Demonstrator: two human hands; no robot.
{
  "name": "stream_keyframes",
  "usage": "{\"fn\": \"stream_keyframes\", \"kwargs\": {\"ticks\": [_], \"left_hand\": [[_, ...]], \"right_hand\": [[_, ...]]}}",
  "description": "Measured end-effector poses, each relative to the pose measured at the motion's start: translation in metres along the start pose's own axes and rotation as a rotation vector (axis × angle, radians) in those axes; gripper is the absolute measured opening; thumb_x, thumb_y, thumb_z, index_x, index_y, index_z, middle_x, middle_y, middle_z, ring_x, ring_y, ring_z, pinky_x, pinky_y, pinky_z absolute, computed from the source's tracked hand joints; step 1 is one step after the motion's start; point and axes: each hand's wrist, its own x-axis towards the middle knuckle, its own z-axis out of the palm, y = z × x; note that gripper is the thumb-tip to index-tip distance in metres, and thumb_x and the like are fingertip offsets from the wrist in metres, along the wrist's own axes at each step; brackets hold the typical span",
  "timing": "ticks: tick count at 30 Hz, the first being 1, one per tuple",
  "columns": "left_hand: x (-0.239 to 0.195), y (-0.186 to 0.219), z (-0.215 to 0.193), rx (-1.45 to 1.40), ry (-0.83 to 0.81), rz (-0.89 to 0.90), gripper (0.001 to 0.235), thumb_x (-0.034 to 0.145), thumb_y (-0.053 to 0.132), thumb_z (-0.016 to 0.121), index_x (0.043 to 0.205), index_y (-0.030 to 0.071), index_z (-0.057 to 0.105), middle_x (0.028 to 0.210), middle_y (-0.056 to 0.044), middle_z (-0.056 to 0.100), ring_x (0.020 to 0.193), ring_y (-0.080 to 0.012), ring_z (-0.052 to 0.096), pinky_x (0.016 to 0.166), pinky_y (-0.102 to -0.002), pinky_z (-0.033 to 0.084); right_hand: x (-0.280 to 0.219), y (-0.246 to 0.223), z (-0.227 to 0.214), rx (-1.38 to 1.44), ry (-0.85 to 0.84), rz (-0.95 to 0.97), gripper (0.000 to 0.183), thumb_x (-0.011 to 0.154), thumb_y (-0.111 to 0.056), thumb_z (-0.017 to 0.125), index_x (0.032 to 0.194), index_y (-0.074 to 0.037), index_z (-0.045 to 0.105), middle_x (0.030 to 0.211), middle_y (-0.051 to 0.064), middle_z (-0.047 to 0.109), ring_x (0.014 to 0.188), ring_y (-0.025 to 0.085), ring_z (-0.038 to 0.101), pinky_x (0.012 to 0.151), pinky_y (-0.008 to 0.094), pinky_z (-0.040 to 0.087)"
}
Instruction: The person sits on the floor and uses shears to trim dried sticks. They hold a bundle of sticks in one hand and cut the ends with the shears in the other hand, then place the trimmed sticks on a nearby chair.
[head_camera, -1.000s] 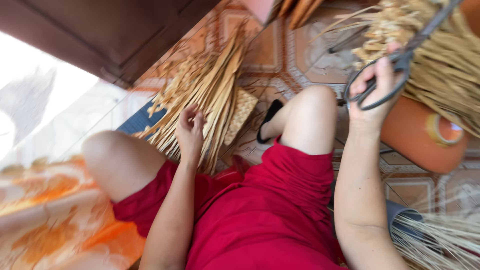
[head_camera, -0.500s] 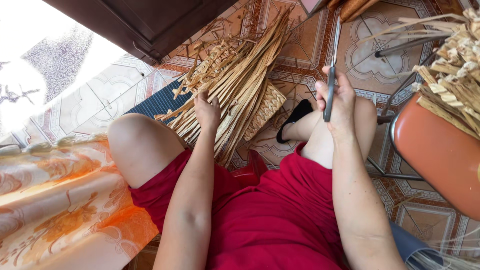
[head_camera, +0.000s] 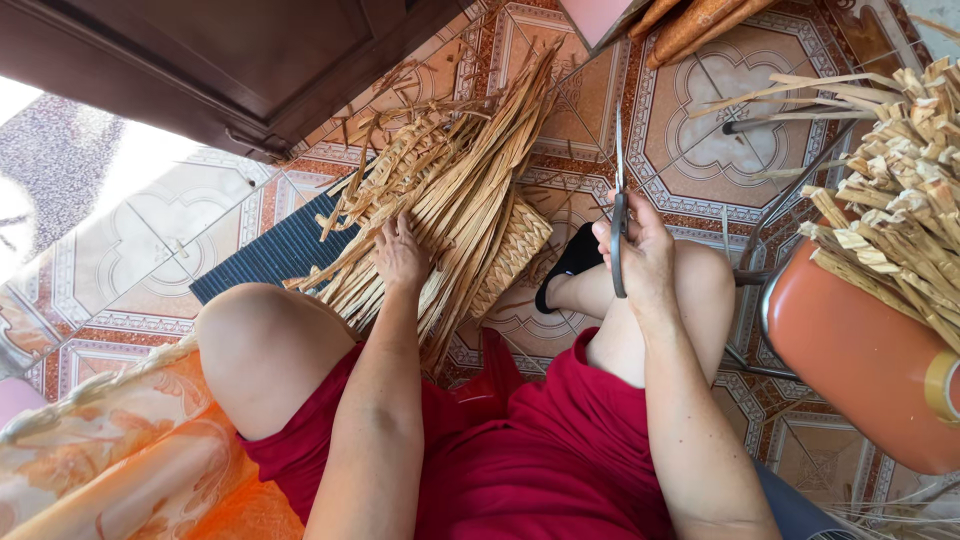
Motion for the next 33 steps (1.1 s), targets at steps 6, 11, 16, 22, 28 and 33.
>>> {"fn": "stream_keyframes", "kwargs": {"ticks": [6,11,16,22,28,33], "left_hand": [[-0.002,0.010,-0.010,0.068,-0.108,-0.068,0.059,0.091,0.034,0.070,0.140,0.012,0.045,0.144,-0.013,0.046,0.134,-0.0287,0.043,0.104,-0.044,0.043],[0.012,0.000,0.024,0.129,-0.038,-0.017,0.039,0.099,0.024,0.059,0.134,0.010,0.050,0.144,-0.013,0.047,0.133,-0.0280,0.045,0.104,-0.045,0.043],[0.018,-0.013,0.048,0.071,0.208,0.073,0.046,0.093,0.026,0.060,0.135,0.009,0.050,0.128,-0.014,0.057,0.114,-0.0270,0.057,0.096,-0.047,0.046],[-0.011,-0.005,0.014,-0.164,0.021,0.088,0.052,0.095,0.052,0.063,0.126,0.012,0.055,0.091,-0.016,0.068,0.074,-0.0265,0.069,0.062,-0.043,0.057],[-0.053,0.026,-0.069,-0.648,-0.102,0.139,0.047,0.107,0.051,0.060,0.108,0.004,0.064,0.076,-0.010,0.067,0.065,-0.0203,0.060,0.054,-0.037,0.048],[-0.103,0.045,-0.145,-1.240,0.069,0.377,0.034,0.101,0.036,0.066,0.119,0.007,0.067,0.076,-0.002,0.064,0.066,-0.0098,0.058,0.056,-0.026,0.049]], "right_hand": [[0.002,-0.001,0.003,-0.070,0.016,0.011,0.053,0.091,-0.009,0.076,0.141,-0.007,0.058,0.082,-0.001,0.066,0.062,0.004,0.056,0.051,0.019,0.043],[0.001,-0.002,0.003,-0.079,0.018,0.012,0.053,0.091,-0.010,0.077,0.141,-0.007,0.058,0.082,-0.002,0.067,0.063,0.003,0.057,0.051,0.019,0.043],[0.001,0.003,0.001,-0.083,0.031,-0.011,0.053,0.091,-0.012,0.078,0.140,-0.007,0.059,0.083,-0.002,0.068,0.064,0.003,0.058,0.052,0.018,0.044],[0.005,0.009,0.000,-0.037,0.024,-0.020,0.053,0.090,-0.011,0.078,0.139,-0.008,0.059,0.082,-0.002,0.068,0.063,0.004,0.059,0.051,0.018,0.045],[0.006,0.011,-0.002,0.015,0.023,-0.043,0.051,0.091,-0.010,0.078,0.138,-0.009,0.059,0.076,-0.001,0.064,0.060,0.004,0.056,0.047,0.018,0.042],[0.003,0.011,-0.005,0.038,0.033,-0.062,0.048,0.092,-0.010,0.077,0.137,-0.009,0.060,0.079,-0.001,0.066,0.062,0.004,0.058,0.049,0.018,0.045]]}}
